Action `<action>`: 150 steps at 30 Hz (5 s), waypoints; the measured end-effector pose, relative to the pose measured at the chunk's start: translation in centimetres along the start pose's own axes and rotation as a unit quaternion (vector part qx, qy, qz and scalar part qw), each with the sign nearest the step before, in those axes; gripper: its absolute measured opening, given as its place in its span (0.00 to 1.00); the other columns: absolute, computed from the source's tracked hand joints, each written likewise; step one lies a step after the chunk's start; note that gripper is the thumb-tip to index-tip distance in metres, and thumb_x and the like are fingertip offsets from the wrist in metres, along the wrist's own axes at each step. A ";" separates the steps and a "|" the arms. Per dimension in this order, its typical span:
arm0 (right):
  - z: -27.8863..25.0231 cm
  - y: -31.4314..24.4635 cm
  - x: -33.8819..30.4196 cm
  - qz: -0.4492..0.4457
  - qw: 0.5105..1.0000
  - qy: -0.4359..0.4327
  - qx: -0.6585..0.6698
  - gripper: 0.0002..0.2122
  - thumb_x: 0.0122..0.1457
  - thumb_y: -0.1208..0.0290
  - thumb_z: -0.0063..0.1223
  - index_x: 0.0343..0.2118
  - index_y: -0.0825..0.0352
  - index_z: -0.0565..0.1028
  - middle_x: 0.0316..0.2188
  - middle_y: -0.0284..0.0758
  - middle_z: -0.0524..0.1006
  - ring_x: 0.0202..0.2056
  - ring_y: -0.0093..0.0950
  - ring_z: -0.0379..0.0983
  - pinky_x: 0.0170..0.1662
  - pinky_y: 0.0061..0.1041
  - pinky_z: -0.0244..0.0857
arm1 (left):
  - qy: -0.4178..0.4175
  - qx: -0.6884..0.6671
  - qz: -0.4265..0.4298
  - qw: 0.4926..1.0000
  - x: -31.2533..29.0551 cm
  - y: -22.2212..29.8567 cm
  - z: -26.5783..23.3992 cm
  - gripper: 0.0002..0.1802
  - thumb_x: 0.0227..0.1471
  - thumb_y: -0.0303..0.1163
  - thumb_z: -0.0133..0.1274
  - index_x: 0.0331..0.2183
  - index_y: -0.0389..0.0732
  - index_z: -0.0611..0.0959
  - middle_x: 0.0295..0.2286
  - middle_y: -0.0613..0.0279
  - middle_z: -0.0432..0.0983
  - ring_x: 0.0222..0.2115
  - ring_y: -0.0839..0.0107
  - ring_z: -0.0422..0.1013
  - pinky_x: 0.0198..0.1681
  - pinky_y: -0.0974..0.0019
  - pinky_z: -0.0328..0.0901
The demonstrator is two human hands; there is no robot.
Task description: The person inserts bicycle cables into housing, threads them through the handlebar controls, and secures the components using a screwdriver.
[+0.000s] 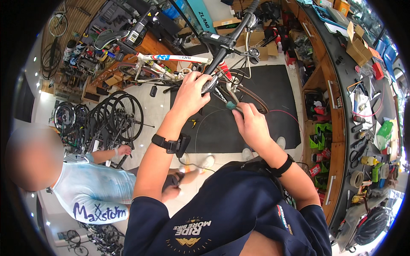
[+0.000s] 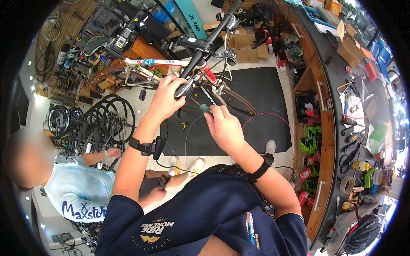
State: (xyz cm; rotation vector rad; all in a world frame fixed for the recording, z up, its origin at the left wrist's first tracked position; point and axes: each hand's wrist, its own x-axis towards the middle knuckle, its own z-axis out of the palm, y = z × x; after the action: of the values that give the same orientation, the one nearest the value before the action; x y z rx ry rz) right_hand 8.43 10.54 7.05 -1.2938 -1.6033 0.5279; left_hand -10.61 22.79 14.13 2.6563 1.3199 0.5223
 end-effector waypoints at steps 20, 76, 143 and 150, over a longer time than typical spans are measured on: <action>-2.5 -2.8 1.4 0.051 0.994 -0.025 -0.090 0.08 0.57 0.69 0.55 0.33 0.69 0.73 0.31 0.50 0.70 0.30 0.52 0.74 0.31 0.46 0.70 | 0.025 -0.029 0.073 0.997 1.1 -1.4 1.3 0.29 0.38 0.28 0.63 0.47 0.40 0.79 0.45 0.48 0.72 0.47 0.47 0.68 0.54 0.53 0.63; 1.1 0.1 0.7 0.068 0.995 -0.048 -0.049 0.09 0.61 0.65 0.50 0.37 0.66 0.69 0.34 0.49 0.69 0.27 0.45 0.73 0.28 0.39 0.68 | -0.090 0.091 0.036 0.991 0.8 2.0 -2.4 0.31 0.48 0.29 0.61 0.56 0.54 0.78 0.46 0.41 0.70 0.46 0.44 0.68 0.52 0.50 0.63; 0.2 -0.2 3.1 0.222 0.960 -0.092 0.145 0.13 0.58 0.65 0.58 0.32 0.74 0.74 0.26 0.51 0.79 0.32 0.49 0.78 0.36 0.41 0.73 | -0.017 0.005 -0.029 0.999 -0.3 1.1 -0.9 0.28 0.38 0.25 0.62 0.47 0.48 0.84 0.47 0.46 0.69 0.53 0.47 0.64 0.54 0.53 0.65; 1.1 0.4 3.0 0.143 0.983 -0.090 0.076 0.15 0.60 0.63 0.57 0.29 0.75 0.76 0.24 0.44 0.79 0.26 0.42 0.79 0.32 0.36 0.73 | 0.011 -0.007 -0.032 0.999 -0.3 1.3 -0.6 0.28 0.37 0.23 0.61 0.46 0.45 0.85 0.42 0.48 0.71 0.48 0.50 0.66 0.53 0.55 0.65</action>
State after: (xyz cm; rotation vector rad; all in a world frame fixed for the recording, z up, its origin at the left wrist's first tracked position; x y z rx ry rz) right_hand 7.76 13.64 7.50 -1.3994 -1.4944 0.9512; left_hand -10.07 21.72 14.96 2.5945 1.3974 0.5508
